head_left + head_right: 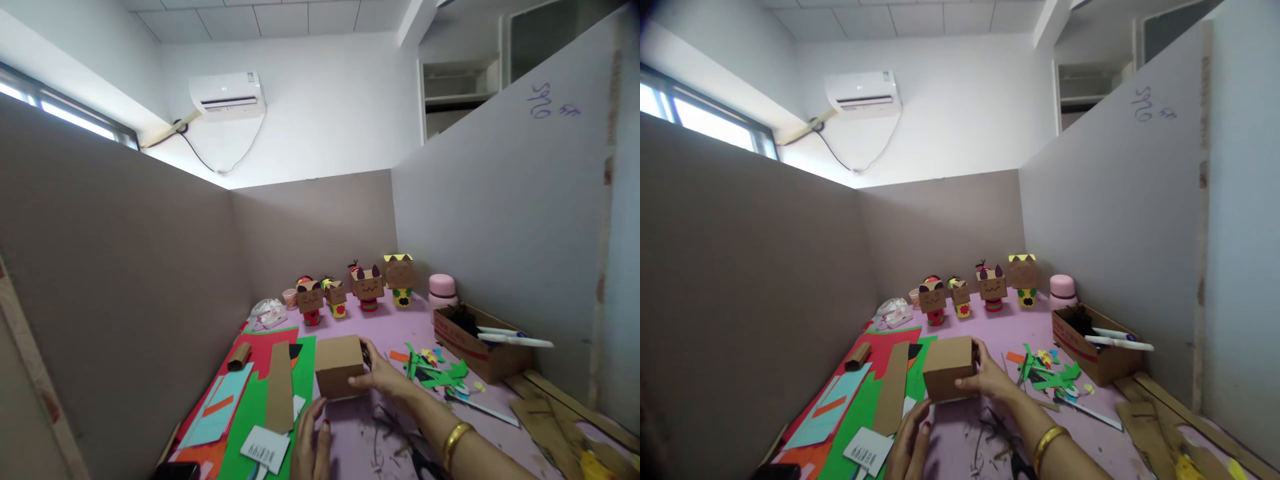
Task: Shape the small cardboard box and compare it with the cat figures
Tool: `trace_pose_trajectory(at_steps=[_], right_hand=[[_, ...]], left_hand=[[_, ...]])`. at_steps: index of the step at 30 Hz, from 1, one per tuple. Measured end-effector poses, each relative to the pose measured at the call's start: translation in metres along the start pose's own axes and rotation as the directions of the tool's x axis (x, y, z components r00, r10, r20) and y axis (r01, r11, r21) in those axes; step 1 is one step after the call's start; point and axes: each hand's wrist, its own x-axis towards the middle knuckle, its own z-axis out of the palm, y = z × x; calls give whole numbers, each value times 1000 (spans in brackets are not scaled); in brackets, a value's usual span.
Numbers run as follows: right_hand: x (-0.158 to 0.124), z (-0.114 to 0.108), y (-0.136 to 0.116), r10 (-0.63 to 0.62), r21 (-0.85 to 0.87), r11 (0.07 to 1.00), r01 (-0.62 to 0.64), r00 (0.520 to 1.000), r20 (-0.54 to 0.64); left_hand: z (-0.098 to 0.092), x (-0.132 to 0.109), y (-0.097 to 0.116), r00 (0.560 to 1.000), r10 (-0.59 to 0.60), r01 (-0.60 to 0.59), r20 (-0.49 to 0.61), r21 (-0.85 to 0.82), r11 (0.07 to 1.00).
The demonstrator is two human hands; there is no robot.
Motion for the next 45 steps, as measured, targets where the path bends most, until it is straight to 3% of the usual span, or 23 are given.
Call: trace_pose_trajectory(at_steps=[3,7,10,14,17,20,25,28,30,34,39,45], right_hand=[[1,2,4,42,-146,989,-29,996,85],[-11,-10,-7,96,-407,911,-61,993,67],[-39,-21,-26,100,-611,789,-69,995,17],[-98,-26,-49,112,-829,556,-63,994,-1],[-130,-25,-55,148,-911,408,-64,989,-3],[-142,-32,-51,164,-952,295,-77,986,-29],[-148,-68,-37,131,-967,187,-176,980,-153],[-152,-87,-33,75,-952,195,-236,971,-226],[-150,-87,-34,30,-941,244,-235,971,-235],[-120,-57,-43,-6,-884,452,-121,990,-138],[-50,-15,-42,40,-702,712,-19,999,13],[-1,5,-12,101,-456,888,-57,992,72]], left_hand=[[3,1,-6,1000,17,-17,-11,-12,1000],[3,1,-8,1000,6,-6,-3,-25,1000],[-2,2,-5,999,-24,25,31,-26,999],[-6,2,0,992,-60,64,110,-28,998],[-6,-1,6,990,-76,81,123,-40,996],[-6,-3,12,988,-93,99,120,-43,994],[-7,-4,15,988,-100,103,114,-24,994],[-5,-4,13,991,-89,90,100,-7,996],[-3,-3,13,994,-84,83,69,13,996],[-8,0,24,999,-36,33,36,90,995],[-22,0,41,996,6,-20,86,166,986],[-15,-5,21,977,138,-166,162,173,971]])
